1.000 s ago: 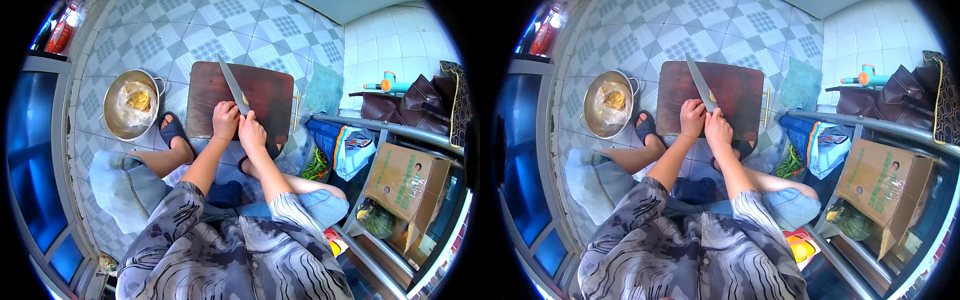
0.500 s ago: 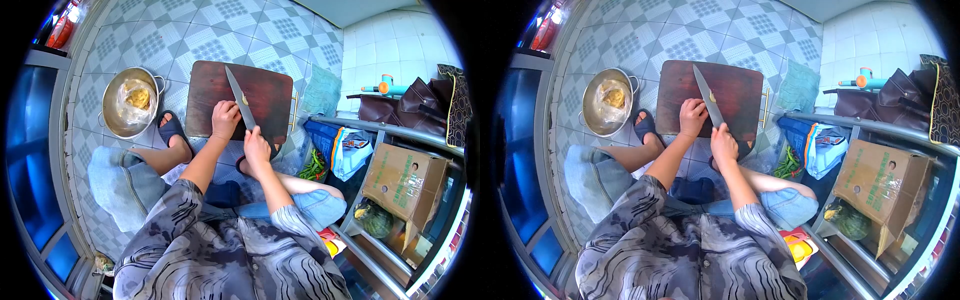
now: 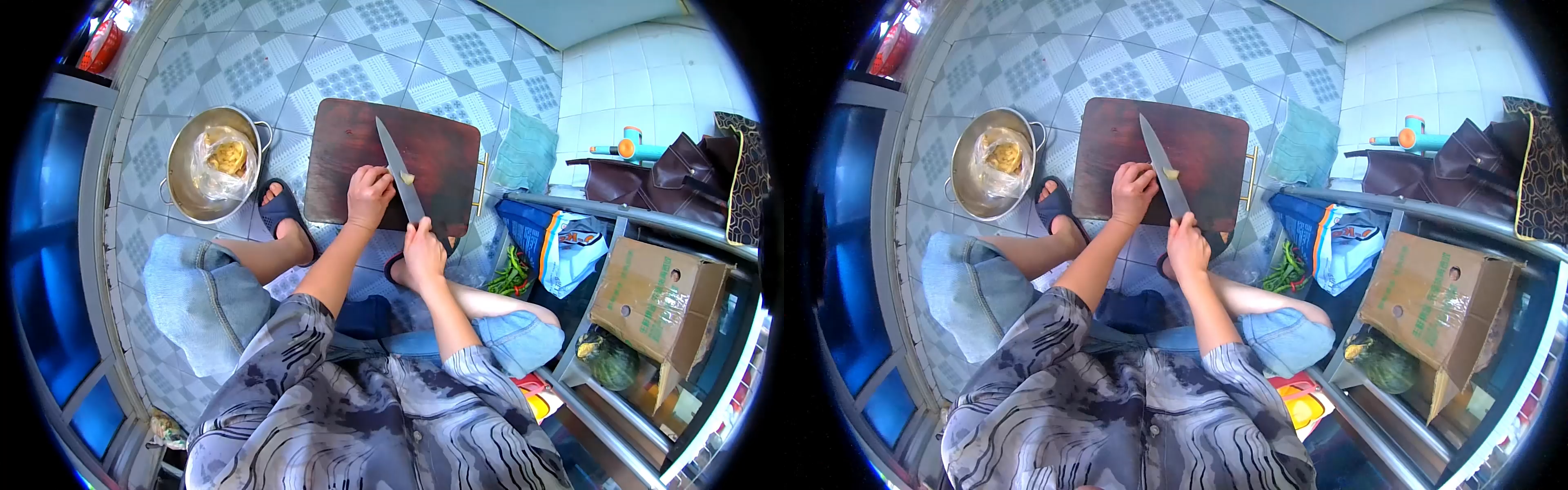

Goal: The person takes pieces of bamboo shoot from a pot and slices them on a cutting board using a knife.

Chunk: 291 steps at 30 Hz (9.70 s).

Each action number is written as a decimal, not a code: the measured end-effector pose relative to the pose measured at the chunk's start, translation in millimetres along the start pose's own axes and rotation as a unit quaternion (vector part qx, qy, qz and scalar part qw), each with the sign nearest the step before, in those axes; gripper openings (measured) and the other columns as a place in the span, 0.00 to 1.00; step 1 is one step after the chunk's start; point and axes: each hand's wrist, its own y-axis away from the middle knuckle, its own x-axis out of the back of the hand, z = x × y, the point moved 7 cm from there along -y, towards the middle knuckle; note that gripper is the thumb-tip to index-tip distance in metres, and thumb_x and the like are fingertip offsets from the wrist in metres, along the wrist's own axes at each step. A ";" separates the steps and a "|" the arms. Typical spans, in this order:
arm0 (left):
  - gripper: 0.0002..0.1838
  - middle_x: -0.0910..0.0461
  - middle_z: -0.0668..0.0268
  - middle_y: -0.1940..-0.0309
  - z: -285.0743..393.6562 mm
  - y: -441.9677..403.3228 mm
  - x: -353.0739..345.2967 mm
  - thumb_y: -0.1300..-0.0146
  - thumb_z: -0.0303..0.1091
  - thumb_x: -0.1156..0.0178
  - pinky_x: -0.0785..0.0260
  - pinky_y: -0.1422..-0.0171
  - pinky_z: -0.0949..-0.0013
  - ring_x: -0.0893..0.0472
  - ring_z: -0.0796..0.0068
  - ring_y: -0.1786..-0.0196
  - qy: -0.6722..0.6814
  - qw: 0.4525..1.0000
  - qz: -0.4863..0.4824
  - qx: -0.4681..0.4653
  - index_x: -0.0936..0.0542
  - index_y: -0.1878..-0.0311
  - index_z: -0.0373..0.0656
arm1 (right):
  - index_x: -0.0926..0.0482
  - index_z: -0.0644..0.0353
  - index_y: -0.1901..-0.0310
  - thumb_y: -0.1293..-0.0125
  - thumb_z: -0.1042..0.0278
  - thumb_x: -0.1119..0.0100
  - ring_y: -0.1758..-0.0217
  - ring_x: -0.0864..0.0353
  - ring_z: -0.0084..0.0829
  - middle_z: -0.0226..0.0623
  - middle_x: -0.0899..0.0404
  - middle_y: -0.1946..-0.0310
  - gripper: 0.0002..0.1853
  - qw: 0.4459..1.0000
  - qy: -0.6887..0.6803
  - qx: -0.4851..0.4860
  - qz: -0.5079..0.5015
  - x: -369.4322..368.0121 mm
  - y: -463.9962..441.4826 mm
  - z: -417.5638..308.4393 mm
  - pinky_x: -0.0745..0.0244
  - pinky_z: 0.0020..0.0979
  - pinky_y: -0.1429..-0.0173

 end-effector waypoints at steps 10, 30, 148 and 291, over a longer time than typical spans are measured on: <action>0.10 0.21 0.67 0.66 -0.8 -1.4 1.2 0.62 0.25 0.35 0.29 0.53 0.62 0.23 0.64 0.60 0.006 1.000 -0.002 0.005 0.20 0.71 0.42 | 0.40 0.60 0.60 0.30 0.53 0.58 0.72 0.18 0.52 0.54 0.20 0.76 0.16 0.998 -0.043 0.030 -0.015 10.3 -53.9 -29.0 0.23 0.50 0.68; 0.16 0.20 0.65 0.65 -7.0 4.8 2.9 0.66 0.24 0.33 0.28 0.51 0.62 0.23 0.62 0.56 0.013 0.999 -0.011 0.027 0.18 0.66 0.42 | 0.38 0.57 0.56 0.28 0.58 0.60 0.64 0.23 0.61 0.57 0.21 0.70 0.11 0.982 -0.176 0.031 -0.061 13.3 2.8 -10.4 0.31 0.57 0.61; 0.11 0.20 0.67 0.67 -1.2 -3.4 -8.4 0.63 0.25 0.34 0.29 0.55 0.62 0.23 0.64 0.61 -0.036 0.999 0.018 0.035 0.19 0.71 0.42 | 0.36 0.64 0.54 0.31 0.55 0.54 0.75 0.17 0.45 0.52 0.21 0.74 0.17 0.999 -0.023 0.045 0.013 6.4 -55.8 -34.8 0.21 0.42 0.74; 0.09 0.21 0.68 0.68 -0.9 -8.2 -7.0 0.63 0.25 0.34 0.30 0.56 0.64 0.23 0.66 0.62 0.003 1.000 -0.017 0.003 0.19 0.73 0.42 | 0.38 0.58 0.59 0.30 0.55 0.56 0.72 0.19 0.52 0.53 0.21 0.75 0.14 0.999 -0.023 0.031 0.026 10.1 -53.7 -31.5 0.23 0.48 0.70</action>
